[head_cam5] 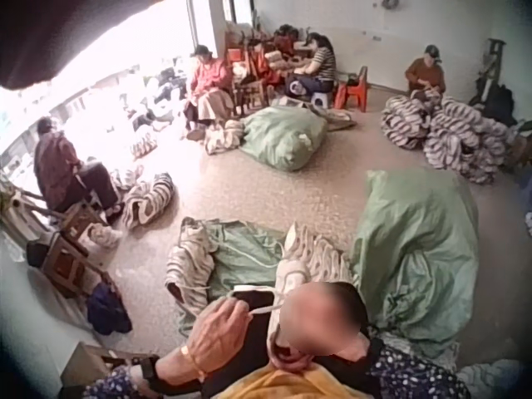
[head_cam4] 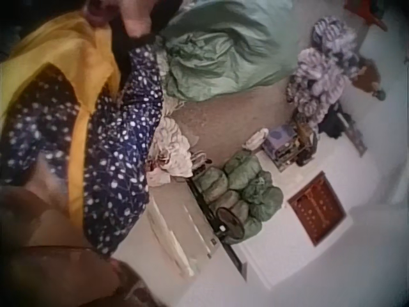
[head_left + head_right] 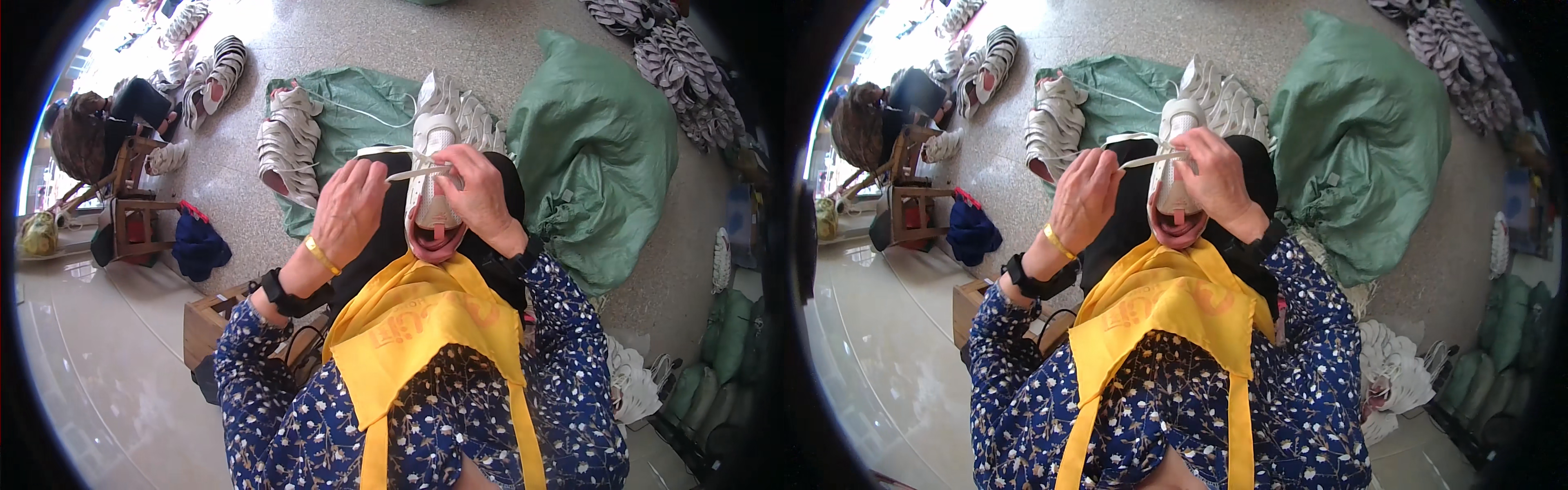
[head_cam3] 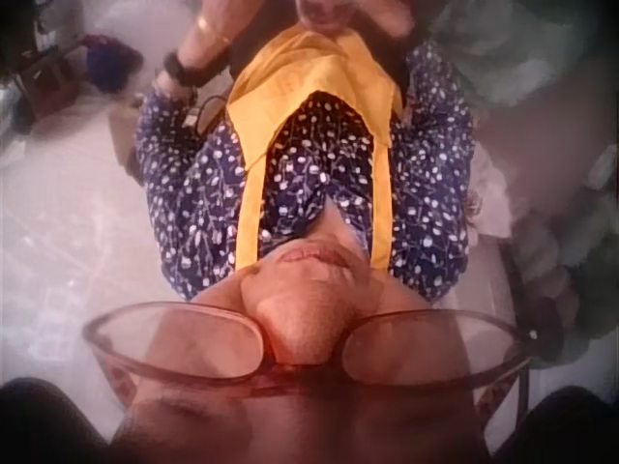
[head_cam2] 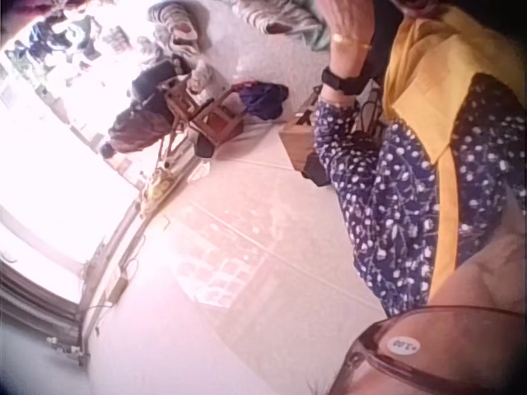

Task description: The person sits on the floor and threads white shoelaces through the eyelets of a white sneaker. They pull the laces tight and adjust the fit repeatedly, working on a single shoe throughout the clip.

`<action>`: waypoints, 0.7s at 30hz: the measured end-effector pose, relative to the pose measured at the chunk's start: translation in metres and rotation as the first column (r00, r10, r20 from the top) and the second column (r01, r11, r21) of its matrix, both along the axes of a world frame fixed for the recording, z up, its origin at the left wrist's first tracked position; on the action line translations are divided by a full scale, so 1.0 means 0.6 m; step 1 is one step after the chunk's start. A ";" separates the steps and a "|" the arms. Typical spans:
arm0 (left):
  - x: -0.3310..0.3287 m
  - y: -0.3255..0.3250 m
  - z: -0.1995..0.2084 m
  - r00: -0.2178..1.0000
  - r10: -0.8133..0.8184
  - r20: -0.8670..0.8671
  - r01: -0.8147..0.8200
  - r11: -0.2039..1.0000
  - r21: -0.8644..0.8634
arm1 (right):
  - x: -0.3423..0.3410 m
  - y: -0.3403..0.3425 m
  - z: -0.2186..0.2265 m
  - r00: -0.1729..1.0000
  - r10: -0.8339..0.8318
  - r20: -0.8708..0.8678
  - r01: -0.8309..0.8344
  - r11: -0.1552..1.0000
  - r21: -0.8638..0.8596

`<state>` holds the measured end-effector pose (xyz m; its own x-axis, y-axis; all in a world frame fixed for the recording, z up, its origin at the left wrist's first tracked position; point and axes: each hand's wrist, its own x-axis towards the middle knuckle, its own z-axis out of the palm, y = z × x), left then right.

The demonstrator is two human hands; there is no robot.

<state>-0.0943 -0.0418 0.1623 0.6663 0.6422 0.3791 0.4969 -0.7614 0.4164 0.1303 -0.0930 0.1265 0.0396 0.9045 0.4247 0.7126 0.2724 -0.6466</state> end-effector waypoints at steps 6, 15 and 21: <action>0.051 0.001 -0.046 0.971 0.059 0.233 0.005 0.964 -0.265 | -0.003 0.002 -0.006 0.899 -0.194 -0.392 0.067 0.946 -0.316; 0.114 0.000 -0.094 0.969 0.153 0.195 -0.093 0.955 -0.283 | -0.009 -0.006 0.002 0.984 -0.114 -0.138 0.075 0.962 -0.262; 0.111 0.005 -0.099 0.975 0.157 0.159 -0.113 0.960 -0.256 | -0.015 0.004 0.002 0.994 -0.075 0.082 0.092 0.970 -0.226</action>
